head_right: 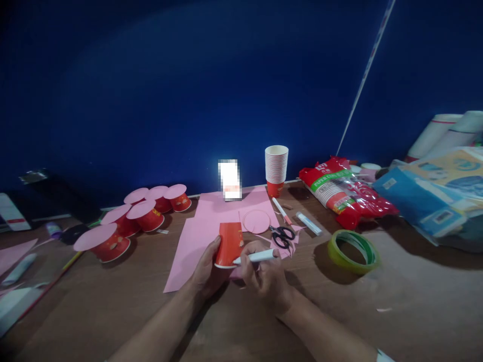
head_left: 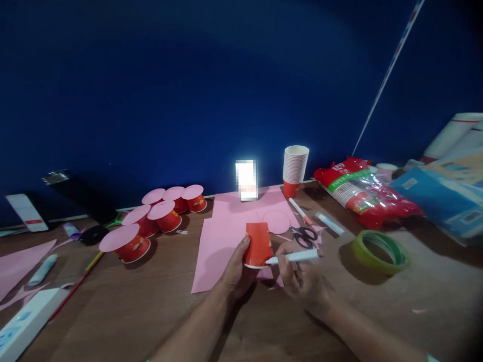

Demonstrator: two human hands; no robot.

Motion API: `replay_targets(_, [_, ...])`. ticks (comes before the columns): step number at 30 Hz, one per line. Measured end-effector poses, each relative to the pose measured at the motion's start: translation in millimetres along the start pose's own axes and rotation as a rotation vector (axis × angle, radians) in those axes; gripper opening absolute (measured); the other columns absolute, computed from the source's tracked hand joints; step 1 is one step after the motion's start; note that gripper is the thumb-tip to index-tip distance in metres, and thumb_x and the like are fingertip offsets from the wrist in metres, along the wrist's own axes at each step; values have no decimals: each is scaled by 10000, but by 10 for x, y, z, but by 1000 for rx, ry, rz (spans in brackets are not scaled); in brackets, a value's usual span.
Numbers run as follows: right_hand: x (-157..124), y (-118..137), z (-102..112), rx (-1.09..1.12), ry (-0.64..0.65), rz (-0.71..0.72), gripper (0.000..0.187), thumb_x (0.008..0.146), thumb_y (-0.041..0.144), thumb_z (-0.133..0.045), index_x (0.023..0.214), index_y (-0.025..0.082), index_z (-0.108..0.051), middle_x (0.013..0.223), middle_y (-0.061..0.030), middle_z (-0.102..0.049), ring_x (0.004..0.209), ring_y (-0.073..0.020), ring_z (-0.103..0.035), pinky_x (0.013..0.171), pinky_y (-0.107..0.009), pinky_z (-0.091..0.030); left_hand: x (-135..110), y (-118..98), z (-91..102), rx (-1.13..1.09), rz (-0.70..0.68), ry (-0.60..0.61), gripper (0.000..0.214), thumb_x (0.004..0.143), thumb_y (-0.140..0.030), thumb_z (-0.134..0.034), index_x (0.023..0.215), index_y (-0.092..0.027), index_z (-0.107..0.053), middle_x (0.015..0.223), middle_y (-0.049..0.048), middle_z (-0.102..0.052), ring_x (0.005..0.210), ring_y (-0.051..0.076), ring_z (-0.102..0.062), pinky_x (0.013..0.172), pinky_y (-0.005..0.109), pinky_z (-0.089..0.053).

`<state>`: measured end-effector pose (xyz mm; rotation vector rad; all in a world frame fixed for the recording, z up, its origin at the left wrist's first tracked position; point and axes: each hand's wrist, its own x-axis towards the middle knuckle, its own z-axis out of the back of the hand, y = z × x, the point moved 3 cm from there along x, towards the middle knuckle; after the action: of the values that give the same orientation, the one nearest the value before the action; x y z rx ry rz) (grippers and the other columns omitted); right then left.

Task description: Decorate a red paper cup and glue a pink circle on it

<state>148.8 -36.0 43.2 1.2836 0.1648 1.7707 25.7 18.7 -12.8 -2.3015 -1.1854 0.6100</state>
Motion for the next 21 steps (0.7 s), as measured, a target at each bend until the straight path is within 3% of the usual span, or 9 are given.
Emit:
replay_targets(8, [-18, -36, -5, -76, 12, -13, 196, 913, 180, -374, 754, 208, -485, 609, 5, -547, 523, -140, -531, 500, -264, -396, -11, 1, 5, 18, 23, -35, 399, 800, -454, -614, 963, -92, -655, 951, 136, -698, 974, 292, -635, 923, 395, -443])
replay_targets(21, [-9, -24, -25, -33, 86, -12, 183, 914, 183, -362, 770, 207, -472, 699, -21, -573, 592, -145, -524, 543, -284, -397, 2, 4, 17, -10, 9, -50, 383, 863, -424, -534, 959, -75, -658, 901, 127, -699, 897, 259, -642, 910, 386, -442])
